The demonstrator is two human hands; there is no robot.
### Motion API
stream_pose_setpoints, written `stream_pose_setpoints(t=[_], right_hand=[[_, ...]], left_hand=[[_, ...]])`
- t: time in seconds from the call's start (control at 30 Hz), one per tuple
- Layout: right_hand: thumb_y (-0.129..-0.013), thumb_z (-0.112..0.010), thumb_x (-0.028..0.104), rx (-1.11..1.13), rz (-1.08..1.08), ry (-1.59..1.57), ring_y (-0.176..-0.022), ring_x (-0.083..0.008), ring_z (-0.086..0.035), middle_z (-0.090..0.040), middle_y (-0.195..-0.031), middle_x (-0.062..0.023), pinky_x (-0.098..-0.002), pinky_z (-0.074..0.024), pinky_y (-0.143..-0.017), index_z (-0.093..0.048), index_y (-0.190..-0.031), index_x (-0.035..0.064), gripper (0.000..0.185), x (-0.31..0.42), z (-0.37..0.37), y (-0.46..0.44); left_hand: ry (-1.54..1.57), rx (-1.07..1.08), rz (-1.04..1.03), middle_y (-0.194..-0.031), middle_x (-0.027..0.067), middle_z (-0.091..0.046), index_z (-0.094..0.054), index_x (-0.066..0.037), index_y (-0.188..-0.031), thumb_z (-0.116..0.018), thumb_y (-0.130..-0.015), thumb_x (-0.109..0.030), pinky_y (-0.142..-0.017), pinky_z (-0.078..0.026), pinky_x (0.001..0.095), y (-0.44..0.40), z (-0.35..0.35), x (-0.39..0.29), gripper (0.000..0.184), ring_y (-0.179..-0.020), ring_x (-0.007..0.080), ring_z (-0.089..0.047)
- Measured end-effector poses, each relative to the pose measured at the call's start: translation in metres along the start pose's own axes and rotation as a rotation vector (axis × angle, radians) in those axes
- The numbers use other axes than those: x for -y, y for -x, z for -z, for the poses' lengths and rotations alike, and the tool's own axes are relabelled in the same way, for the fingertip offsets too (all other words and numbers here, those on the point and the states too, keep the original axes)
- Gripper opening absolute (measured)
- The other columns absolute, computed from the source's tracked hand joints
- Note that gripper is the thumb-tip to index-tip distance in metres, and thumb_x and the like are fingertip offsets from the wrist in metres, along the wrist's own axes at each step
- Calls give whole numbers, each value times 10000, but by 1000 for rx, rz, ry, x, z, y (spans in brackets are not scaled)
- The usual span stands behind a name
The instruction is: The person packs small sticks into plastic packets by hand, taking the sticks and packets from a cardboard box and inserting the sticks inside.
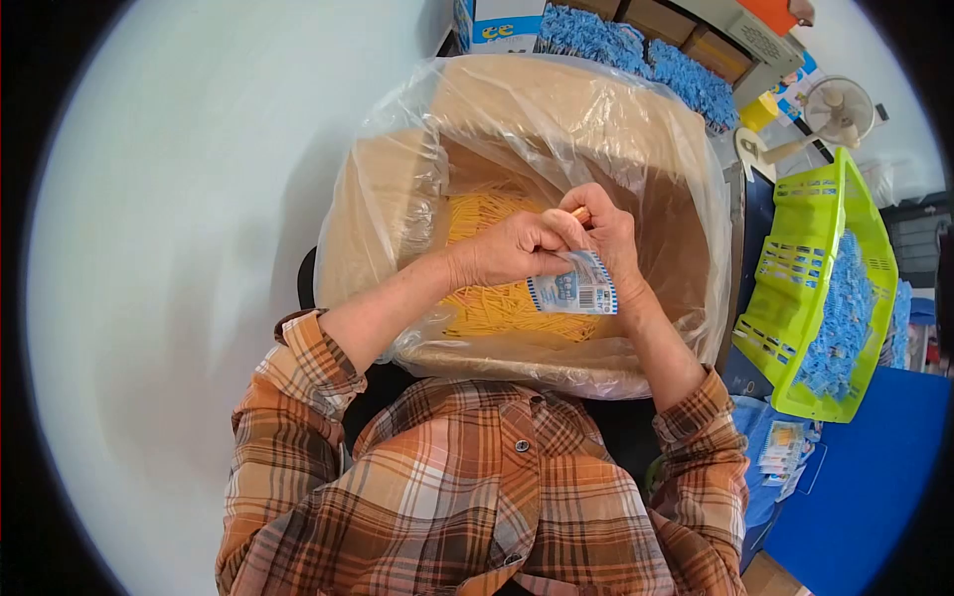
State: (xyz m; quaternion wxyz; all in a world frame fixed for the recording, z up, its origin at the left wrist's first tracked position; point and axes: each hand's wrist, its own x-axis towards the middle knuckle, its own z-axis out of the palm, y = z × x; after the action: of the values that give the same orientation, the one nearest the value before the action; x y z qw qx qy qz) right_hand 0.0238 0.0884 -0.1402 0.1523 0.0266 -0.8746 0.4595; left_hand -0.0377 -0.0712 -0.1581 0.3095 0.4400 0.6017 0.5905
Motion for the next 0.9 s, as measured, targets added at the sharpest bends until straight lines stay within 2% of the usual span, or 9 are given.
stream_pose_setpoints(t=[0.03,0.1,0.13,0.2,0.33,0.47,0.57,0.7,0.9], right_hand=[[-786,-750,238,-66,49,-6,-569,-243,-651,-619,-638,-105,-316,-495,-506,-579,-868,86,244,-2,-5,-1],[-804,-736,207,-94,-10,-29,-544,-190,-619,-599,-616,-88,-301,-482,-502,-578,-794,73,207,0,-8,-3],[-813,-729,191,-107,-37,-42,-532,-163,-603,-590,-604,-80,-294,-476,-500,-577,-757,67,204,3,-10,-3],[-819,-721,165,-148,-130,-137,-537,-102,-542,-576,-601,-42,-263,-452,-502,-573,-716,54,211,1,-12,-5],[-821,-719,129,-191,-145,-198,-575,-34,-446,-564,-621,13,-218,-413,-516,-582,-717,35,196,-11,2,-11],[-847,-695,112,-328,-300,-435,-568,-43,-523,-566,-634,21,-204,-422,-510,-592,-716,47,179,-20,50,-14],[-862,-683,124,-216,-391,-620,-513,-44,-534,-558,-626,35,-188,-374,-433,-576,-722,81,181,7,72,-9],[-875,-674,167,-34,-540,-613,-438,2,-451,-537,-589,57,-176,-227,-362,-548,-714,116,211,32,76,-6],[-879,-672,182,-45,-558,-558,-430,4,-394,-524,-574,60,-180,-236,-375,-544,-684,112,243,23,62,0]], left_hand=[[-15,4,-7,-790,26,-548,-636,18,-807,-676,-831,-51,-678,-446,270,0,1,0,83,-744,92,-522],[-41,11,-18,-810,30,-558,-643,27,-823,-675,-840,-63,-679,-448,258,1,4,-1,97,-755,79,-517],[-28,30,60,-800,26,-555,-643,30,-825,-672,-846,-68,-675,-447,255,0,5,-7,104,-752,74,-514],[6,66,221,-781,17,-550,-645,37,-828,-666,-856,-77,-668,-444,250,0,8,-18,119,-746,64,-509],[61,7,191,-735,-17,-576,-656,28,-806,-657,-866,-82,-642,-447,242,-3,8,-2,126,-718,50,-524],[132,-188,239,-736,0,-646,-688,26,-840,-675,-849,-86,-627,-466,229,-2,12,-7,113,-684,43,-561],[132,-234,262,-758,1,-664,-695,19,-857,-671,-861,-84,-644,-470,216,-1,16,-13,106,-697,36,-571],[240,-197,259,-790,-6,-669,-692,24,-906,-650,-885,-79,-661,-478,207,-2,17,-5,113,-721,34,-577],[371,-162,346,-821,3,-680,-684,21,-967,-626,-904,-69,-669,-494,213,-5,13,-6,124,-735,37,-591]])
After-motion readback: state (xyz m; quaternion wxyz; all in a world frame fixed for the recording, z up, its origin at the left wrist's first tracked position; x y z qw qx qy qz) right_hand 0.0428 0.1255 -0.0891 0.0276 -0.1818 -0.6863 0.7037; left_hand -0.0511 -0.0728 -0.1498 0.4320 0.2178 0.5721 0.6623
